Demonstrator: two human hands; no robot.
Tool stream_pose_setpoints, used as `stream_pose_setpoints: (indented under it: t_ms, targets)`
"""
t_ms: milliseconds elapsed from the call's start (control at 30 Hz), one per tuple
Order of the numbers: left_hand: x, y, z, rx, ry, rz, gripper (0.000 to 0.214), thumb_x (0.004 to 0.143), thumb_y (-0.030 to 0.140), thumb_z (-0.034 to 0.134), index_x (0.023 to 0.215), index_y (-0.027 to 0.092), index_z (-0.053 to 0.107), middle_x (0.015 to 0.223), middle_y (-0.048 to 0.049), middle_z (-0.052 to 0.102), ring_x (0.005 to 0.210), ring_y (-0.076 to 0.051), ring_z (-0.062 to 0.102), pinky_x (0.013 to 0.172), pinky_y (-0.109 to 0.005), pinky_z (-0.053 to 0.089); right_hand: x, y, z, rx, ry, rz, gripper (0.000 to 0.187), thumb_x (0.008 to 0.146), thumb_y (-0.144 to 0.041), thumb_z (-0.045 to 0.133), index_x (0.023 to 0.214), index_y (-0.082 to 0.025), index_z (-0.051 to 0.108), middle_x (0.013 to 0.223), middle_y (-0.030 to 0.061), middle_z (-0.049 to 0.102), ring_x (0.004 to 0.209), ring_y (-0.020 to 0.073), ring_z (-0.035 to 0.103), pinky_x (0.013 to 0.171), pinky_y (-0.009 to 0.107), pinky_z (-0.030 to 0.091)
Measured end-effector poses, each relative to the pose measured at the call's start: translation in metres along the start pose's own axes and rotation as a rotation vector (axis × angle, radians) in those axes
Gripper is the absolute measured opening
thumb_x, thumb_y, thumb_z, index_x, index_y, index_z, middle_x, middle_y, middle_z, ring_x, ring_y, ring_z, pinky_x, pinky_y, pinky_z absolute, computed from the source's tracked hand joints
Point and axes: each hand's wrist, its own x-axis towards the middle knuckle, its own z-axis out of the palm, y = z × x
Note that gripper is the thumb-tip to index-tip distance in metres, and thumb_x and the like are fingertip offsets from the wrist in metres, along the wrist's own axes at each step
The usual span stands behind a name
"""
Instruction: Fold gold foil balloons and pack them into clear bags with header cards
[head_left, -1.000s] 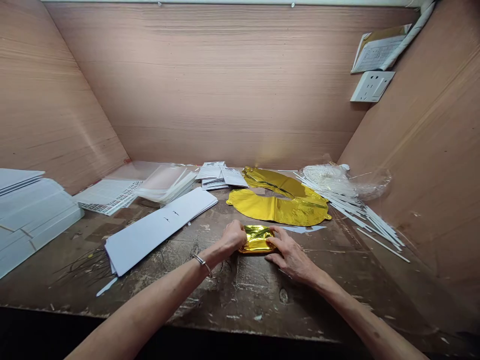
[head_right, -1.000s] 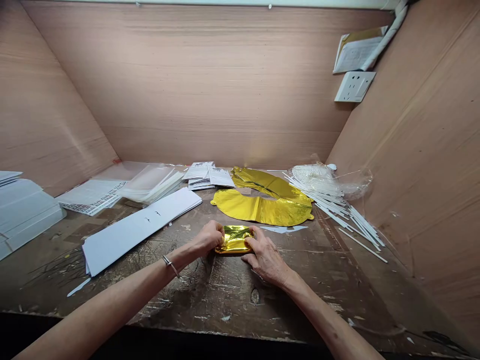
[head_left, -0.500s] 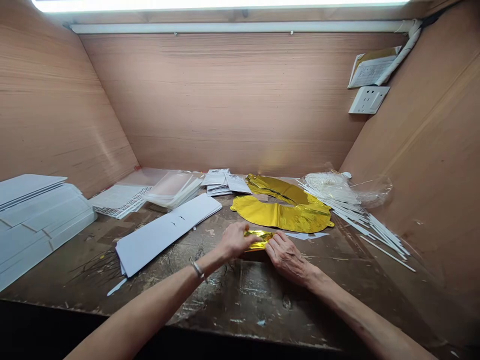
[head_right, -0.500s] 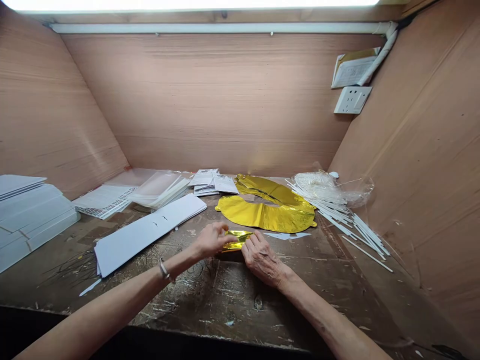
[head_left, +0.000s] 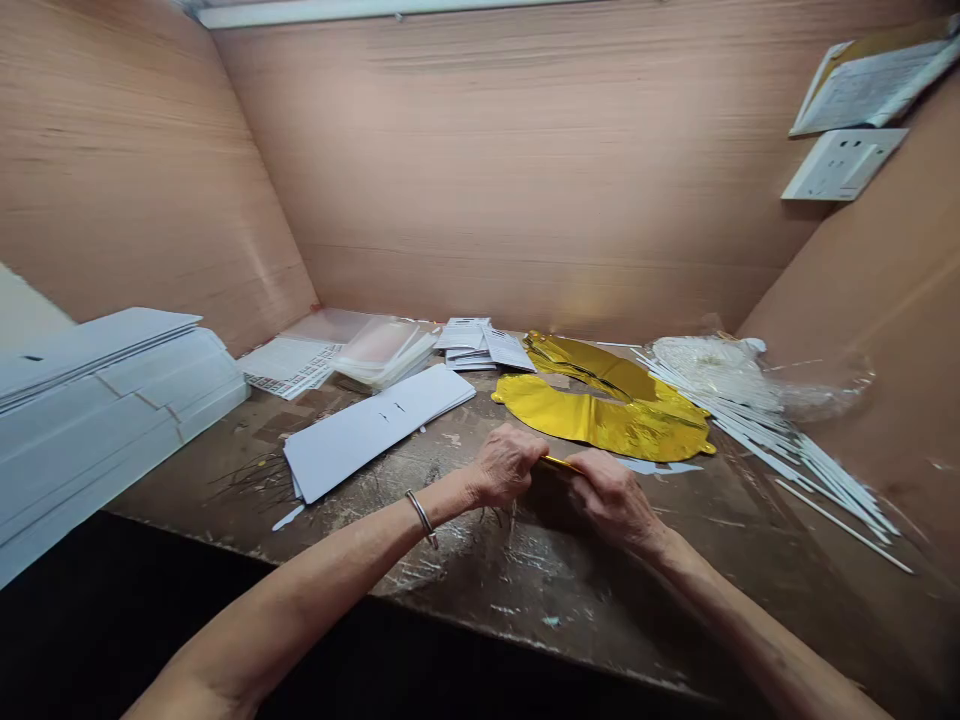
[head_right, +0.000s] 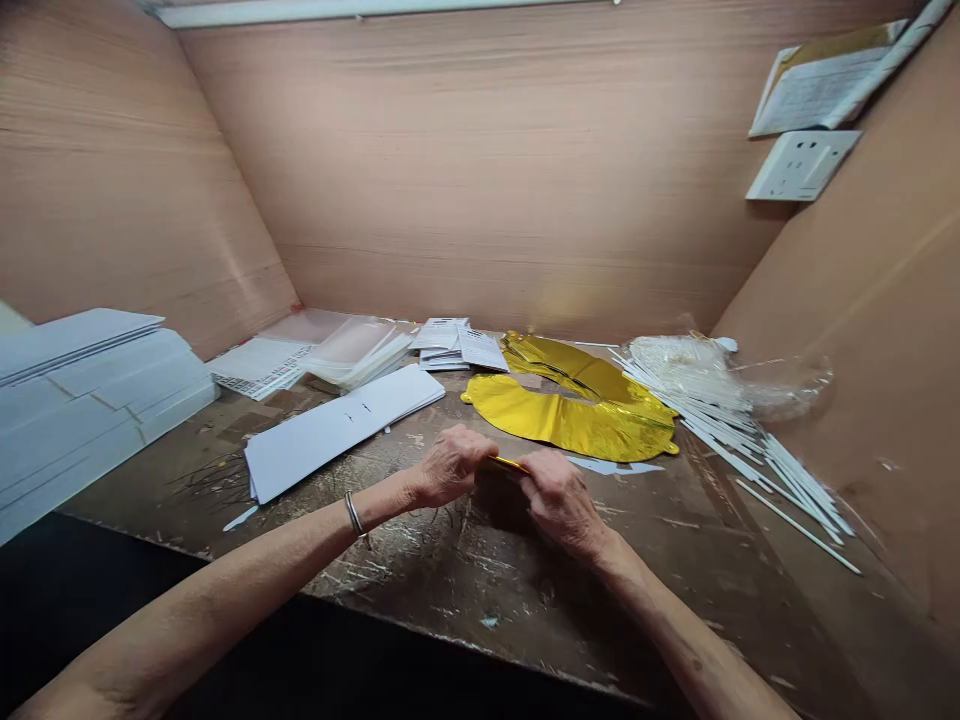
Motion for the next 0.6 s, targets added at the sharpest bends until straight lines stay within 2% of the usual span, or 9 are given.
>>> stream_pose_setpoints:
  t_ms: [133, 233, 300, 367, 433, 467, 533, 600]
  targets:
    - [-0.006, -0.016, -0.013, -0.4, 0.051, -0.107, 0.017, 0.074, 0.017, 0.044, 0.075, 0.013, 0.061, 0.061, 0.0002, 0.055, 0.057, -0.01, 0.048, 0.053, -0.02, 0.034, 0.026, -0.006, -0.006, 0.411, -0.135, 0.244, 0.022, 0.076, -0.033, 0.047, 0.063, -0.017, 0.055, 0.055, -0.0019, 0.05, 0.053, 0.0107, 0.044, 0.05, 0.022, 0.032]
    - [-0.023, -0.035, -0.021, -0.586, 0.011, -0.194, 0.022, 0.077, 0.026, 0.045, 0.076, 0.01, 0.06, 0.056, 0.0005, 0.052, 0.05, -0.009, 0.047, 0.047, -0.018, 0.036, 0.048, -0.016, -0.002, 0.696, -0.301, 0.377, 0.027, 0.067, -0.038, 0.055, 0.054, -0.015, 0.052, 0.048, -0.0042, 0.042, 0.047, 0.008, 0.037, 0.045, 0.021, 0.027]
    - [-0.042, -0.053, -0.027, -0.491, 0.014, -0.226, 0.027, 0.078, 0.033, 0.044, 0.079, 0.01, 0.06, 0.062, -0.0017, 0.056, 0.057, -0.012, 0.052, 0.053, -0.021, 0.04, 0.056, -0.02, 0.008, 0.815, -0.38, 0.437, 0.027, 0.064, -0.039, 0.058, 0.055, -0.014, 0.053, 0.048, -0.0044, 0.042, 0.046, 0.0075, 0.036, 0.045, 0.021, 0.026]
    - [-0.068, -0.076, -0.032, -0.225, 0.071, -0.277, 0.032, 0.076, 0.039, 0.049, 0.092, 0.013, 0.058, 0.087, -0.0069, 0.06, 0.082, -0.02, 0.055, 0.071, -0.03, 0.043, 0.06, -0.02, 0.02, 0.863, -0.397, 0.482, 0.029, 0.062, -0.041, 0.059, 0.055, -0.014, 0.053, 0.047, -0.0045, 0.042, 0.045, 0.0072, 0.036, 0.045, 0.021, 0.025]
    - [-0.095, -0.1, -0.034, 0.091, 0.106, -0.412, 0.052, 0.068, 0.043, 0.058, 0.11, 0.015, 0.05, 0.117, -0.0131, 0.048, 0.109, -0.031, 0.04, 0.088, -0.045, 0.031, 0.06, -0.017, 0.032, 0.869, -0.391, 0.525, 0.03, 0.061, -0.043, 0.059, 0.055, -0.014, 0.052, 0.046, -0.0049, 0.041, 0.044, 0.0068, 0.035, 0.044, 0.021, 0.024]
    - [-0.108, -0.112, -0.034, 0.194, 0.084, -0.502, 0.06, 0.065, 0.045, 0.06, 0.116, 0.015, 0.045, 0.125, -0.0155, 0.04, 0.116, -0.035, 0.031, 0.091, -0.051, 0.025, 0.059, -0.016, 0.037, 0.871, -0.393, 0.545, 0.031, 0.061, -0.043, 0.06, 0.055, -0.014, 0.052, 0.046, -0.0051, 0.041, 0.043, 0.0066, 0.035, 0.043, 0.021, 0.024]
    - [-0.129, -0.13, -0.032, 0.247, -0.002, -0.632, 0.062, 0.068, 0.048, 0.056, 0.119, 0.016, 0.04, 0.127, -0.0171, 0.036, 0.12, -0.036, 0.025, 0.09, -0.054, 0.024, 0.057, -0.014, 0.045, 0.879, -0.411, 0.582, 0.031, 0.06, -0.044, 0.06, 0.056, -0.014, 0.052, 0.046, -0.005, 0.043, 0.042, 0.0066, 0.036, 0.042, 0.02, 0.024]
    - [-0.141, -0.141, -0.031, 0.228, -0.06, -0.654, 0.054, 0.072, 0.047, 0.052, 0.115, 0.016, 0.042, 0.121, -0.0154, 0.042, 0.117, -0.032, 0.03, 0.089, -0.049, 0.029, 0.057, -0.015, 0.05, 0.903, -0.431, 0.612, 0.031, 0.06, -0.043, 0.061, 0.058, -0.014, 0.052, 0.048, -0.0042, 0.046, 0.043, 0.0069, 0.039, 0.042, 0.02, 0.025]
